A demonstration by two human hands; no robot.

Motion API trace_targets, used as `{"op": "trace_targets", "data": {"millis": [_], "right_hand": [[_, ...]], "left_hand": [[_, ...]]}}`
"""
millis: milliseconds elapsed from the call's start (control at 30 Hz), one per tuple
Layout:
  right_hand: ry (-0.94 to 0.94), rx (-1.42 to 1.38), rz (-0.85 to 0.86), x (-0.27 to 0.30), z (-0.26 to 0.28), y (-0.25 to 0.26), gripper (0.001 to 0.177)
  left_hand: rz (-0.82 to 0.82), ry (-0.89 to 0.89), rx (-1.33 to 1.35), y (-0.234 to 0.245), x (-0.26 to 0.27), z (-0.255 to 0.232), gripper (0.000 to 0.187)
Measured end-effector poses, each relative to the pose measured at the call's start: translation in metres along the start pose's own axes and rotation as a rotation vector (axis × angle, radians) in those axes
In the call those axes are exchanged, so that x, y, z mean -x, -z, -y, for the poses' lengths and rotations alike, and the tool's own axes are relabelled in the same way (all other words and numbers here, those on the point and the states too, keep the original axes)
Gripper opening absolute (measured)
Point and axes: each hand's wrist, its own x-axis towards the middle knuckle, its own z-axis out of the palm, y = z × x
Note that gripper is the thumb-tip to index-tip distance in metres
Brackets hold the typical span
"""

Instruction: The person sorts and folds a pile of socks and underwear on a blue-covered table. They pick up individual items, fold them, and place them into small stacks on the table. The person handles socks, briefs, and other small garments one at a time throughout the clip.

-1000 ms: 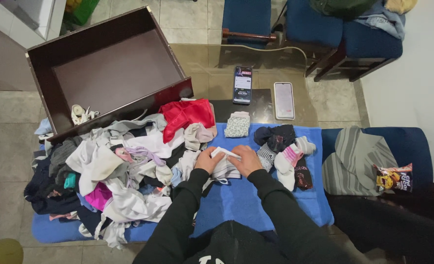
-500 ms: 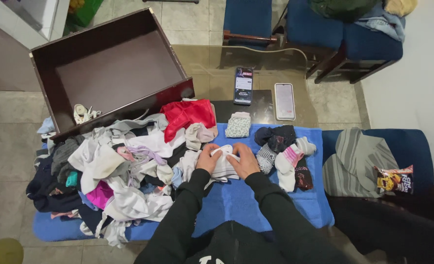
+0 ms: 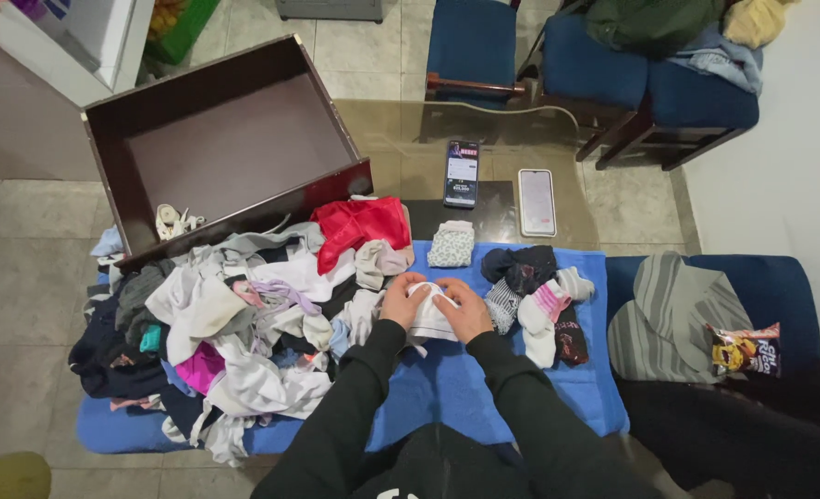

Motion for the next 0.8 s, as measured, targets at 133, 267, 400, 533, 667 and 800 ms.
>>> {"op": "trace_targets", "data": {"millis": [133,267,400,533,667,800], "right_hand": [[-0.115,-0.149,0.185,-0.036,-0.068,-0.014,0.033],[-0.071,-0.408,0.263,-0.038,-0.079,-0.022,0.025],[0.060,-0.715,0.202,-0.033,-0.049,-0.014,0.048],[0.131,-0.654,0.114,-0.046,-0.066,-0.009,0.038],[0.066,-0.485,0.023,-0.047,-0.064,-0.008,0.046],[-0.212,-0.204,0.114,-0.004,0.048,0.023,0.079]], "left_hand": [[0.028,0.020,0.192,-0.008,-0.005,-0.013,0.034],[0.090,-0.087,0.513,-0.006,0.008,-0.043,0.037],[0.003,-0.116,0.482,-0.004,-0.013,-0.010,0.057],[-0.011,-0.058,0.449,0.001,0.009,0.008,0.062],[-0.068,-0.011,0.397,-0.008,0.027,-0.005,0.061],[-0.130,-0.056,0.460,-0.013,0.014,-0.011,0.054]]}}
